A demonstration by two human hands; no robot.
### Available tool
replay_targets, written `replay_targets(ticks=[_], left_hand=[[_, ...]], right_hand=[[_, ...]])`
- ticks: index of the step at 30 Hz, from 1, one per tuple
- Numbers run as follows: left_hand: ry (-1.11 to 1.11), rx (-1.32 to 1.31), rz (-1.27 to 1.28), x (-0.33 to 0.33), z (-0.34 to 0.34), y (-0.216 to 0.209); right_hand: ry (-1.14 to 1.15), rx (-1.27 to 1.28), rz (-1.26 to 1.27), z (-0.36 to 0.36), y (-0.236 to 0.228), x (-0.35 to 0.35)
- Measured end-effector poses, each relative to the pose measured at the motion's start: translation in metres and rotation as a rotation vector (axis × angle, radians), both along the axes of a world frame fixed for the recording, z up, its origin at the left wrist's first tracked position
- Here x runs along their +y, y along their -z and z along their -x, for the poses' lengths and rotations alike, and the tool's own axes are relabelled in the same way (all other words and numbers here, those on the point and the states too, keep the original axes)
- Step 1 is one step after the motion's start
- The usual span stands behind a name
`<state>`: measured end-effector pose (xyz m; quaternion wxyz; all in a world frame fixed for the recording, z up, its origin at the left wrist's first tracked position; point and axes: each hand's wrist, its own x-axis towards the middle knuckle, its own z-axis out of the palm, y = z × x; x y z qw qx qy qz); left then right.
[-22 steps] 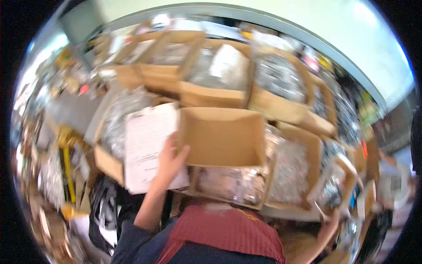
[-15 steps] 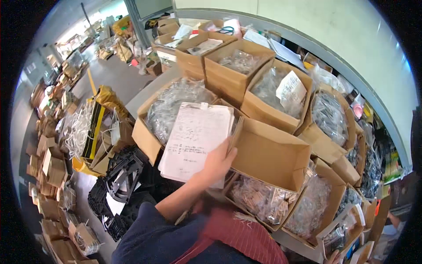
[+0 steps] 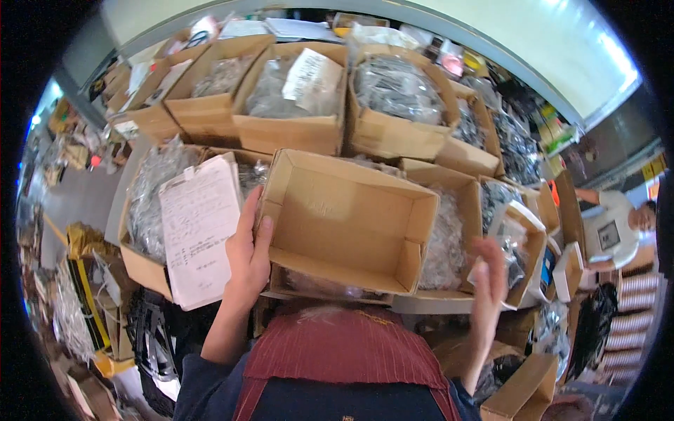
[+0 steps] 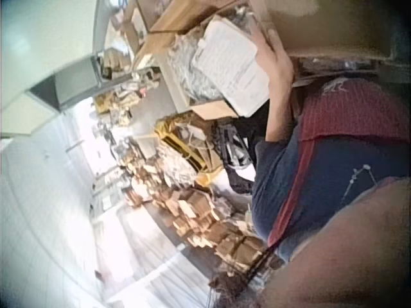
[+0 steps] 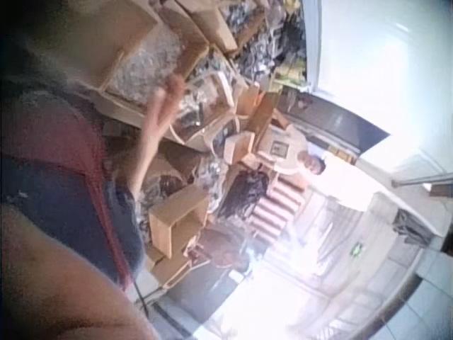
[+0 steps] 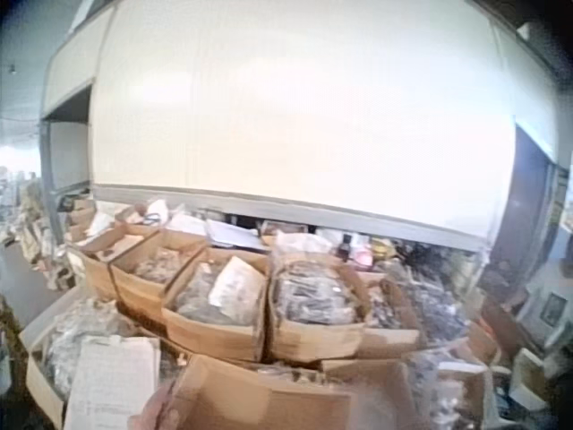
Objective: The person sorts small black hardware components from a cardboard box into clear plastic bags. They repeatedly pick up the items, place them into bags, and seal them. The person also handles a stack of papers and moves a cardboard box to the side.
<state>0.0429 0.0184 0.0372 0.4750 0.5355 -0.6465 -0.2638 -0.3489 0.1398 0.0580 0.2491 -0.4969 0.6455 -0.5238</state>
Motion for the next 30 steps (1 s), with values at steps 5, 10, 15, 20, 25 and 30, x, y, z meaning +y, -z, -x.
replay_targets(ticks=[5,10,15,20,25,30], left_hand=[[0.088,0.083,-0.058,0.007,0.013,-0.015],[0.199,0.446,-0.197,0.008,-0.005,-0.003],[-0.016,0.661,-0.19,-0.002,-0.026,0.007],[-0.309,0.326,-0.067,-0.006,-0.125,0.044],[-0.436,-0.235,-0.169,0.013,-0.179,0.047],[-0.699,-1.021,-0.296,0.002,-0.342,0.138]], right_hand=[[-0.494,-0.114,-0.164,-0.033,0.014,-0.036],[-0.46,-0.164,-0.271,-0.034,0.021,-0.044],[-0.13,-0.604,-0.268,0.008,0.016,-0.035],[0.166,-0.786,0.15,0.068,-0.029,0.002],[0.653,-0.619,0.486,0.141,-0.045,0.077],[0.873,-0.666,0.595,0.188,-0.017,0.129]])
